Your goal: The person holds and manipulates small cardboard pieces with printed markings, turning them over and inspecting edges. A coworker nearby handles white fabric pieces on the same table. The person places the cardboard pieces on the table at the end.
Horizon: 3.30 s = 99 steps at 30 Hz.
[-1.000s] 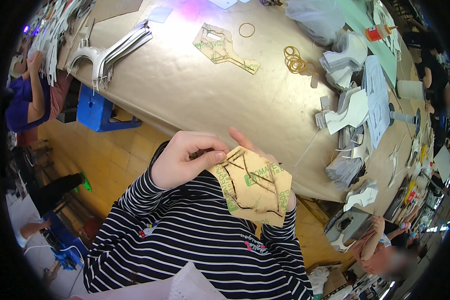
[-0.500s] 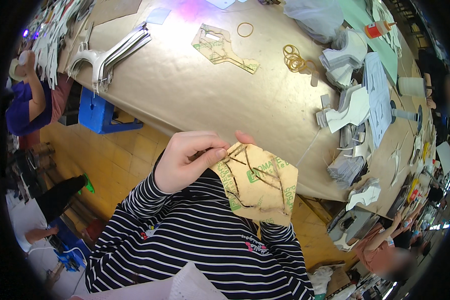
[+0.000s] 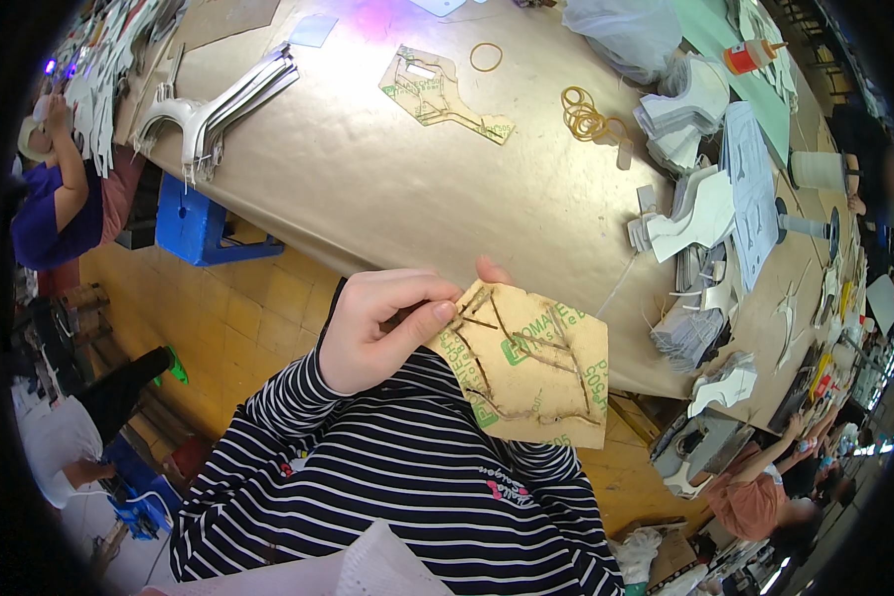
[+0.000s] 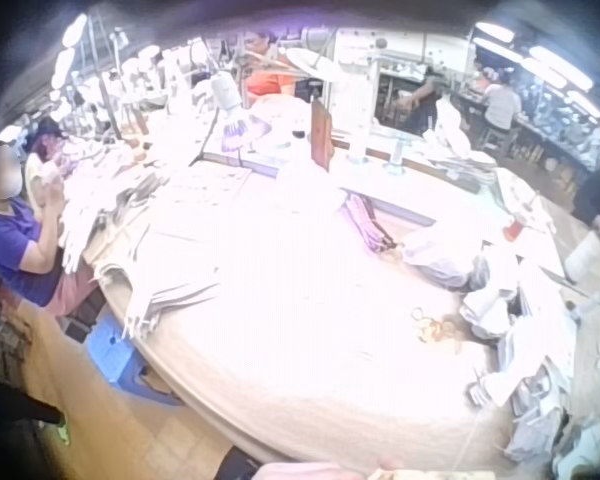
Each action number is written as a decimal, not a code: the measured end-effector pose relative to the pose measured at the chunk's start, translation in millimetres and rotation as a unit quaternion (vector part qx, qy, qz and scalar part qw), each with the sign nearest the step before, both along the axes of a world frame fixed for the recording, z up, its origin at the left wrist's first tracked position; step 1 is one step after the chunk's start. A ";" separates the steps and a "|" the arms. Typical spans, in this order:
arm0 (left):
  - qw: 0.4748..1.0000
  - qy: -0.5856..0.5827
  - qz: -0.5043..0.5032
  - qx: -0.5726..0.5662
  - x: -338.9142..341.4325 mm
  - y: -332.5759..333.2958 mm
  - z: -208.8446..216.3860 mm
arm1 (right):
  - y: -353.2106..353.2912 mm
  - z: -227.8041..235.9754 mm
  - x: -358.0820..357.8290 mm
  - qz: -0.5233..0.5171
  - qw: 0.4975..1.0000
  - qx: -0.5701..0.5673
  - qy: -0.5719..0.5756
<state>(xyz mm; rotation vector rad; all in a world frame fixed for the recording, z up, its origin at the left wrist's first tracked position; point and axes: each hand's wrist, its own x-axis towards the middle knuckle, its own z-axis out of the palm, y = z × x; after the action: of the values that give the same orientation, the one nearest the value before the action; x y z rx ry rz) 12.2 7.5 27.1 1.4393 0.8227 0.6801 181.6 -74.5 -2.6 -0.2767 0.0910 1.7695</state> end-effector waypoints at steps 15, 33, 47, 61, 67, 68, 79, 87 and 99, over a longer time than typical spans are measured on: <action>0.999 0.018 -0.005 -0.047 -5.9 -0.2 2.4 | 14.8 16.2 -2.3 0.049 0.998 -0.027 0.002; 0.997 0.013 0.014 -0.069 -4.3 -3.1 -0.5 | 11.1 18.2 -7.3 0.011 0.997 -0.040 -0.062; 0.997 -0.006 0.037 -0.070 -4.7 -5.8 -2.4 | 9.2 10.2 -2.2 0.033 0.995 0.011 -0.097; 0.994 -0.021 0.038 -0.103 -5.6 -7.5 -1.5 | 13.4 13.0 -0.9 0.060 0.998 0.007 0.000; 0.997 0.003 0.039 -0.070 -4.6 -6.2 -2.4 | 13.7 18.4 -23.3 -0.060 0.955 -0.046 -0.288; 0.995 -0.013 0.030 -0.097 -4.2 -6.5 -2.6 | 13.6 16.7 -23.6 -0.055 0.973 -0.055 -0.219; 0.976 -0.055 0.011 -0.212 -5.3 -6.5 -2.1 | 20.8 26.4 20.7 0.154 0.982 -0.110 -0.022; 0.973 -0.060 0.012 -0.222 -2.7 -7.5 -2.2 | 9.1 15.2 -18.0 -0.072 0.965 0.000 -0.254; 0.964 -0.076 0.013 -0.253 -4.8 -8.9 -3.5 | 20.6 28.6 2.5 0.089 0.991 -0.077 -0.066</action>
<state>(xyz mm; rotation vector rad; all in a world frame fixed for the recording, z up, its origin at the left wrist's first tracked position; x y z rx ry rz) 7.3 -1.3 23.7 0.9055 0.8218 0.5409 184.2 -53.9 26.0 -0.5261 0.1109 1.9185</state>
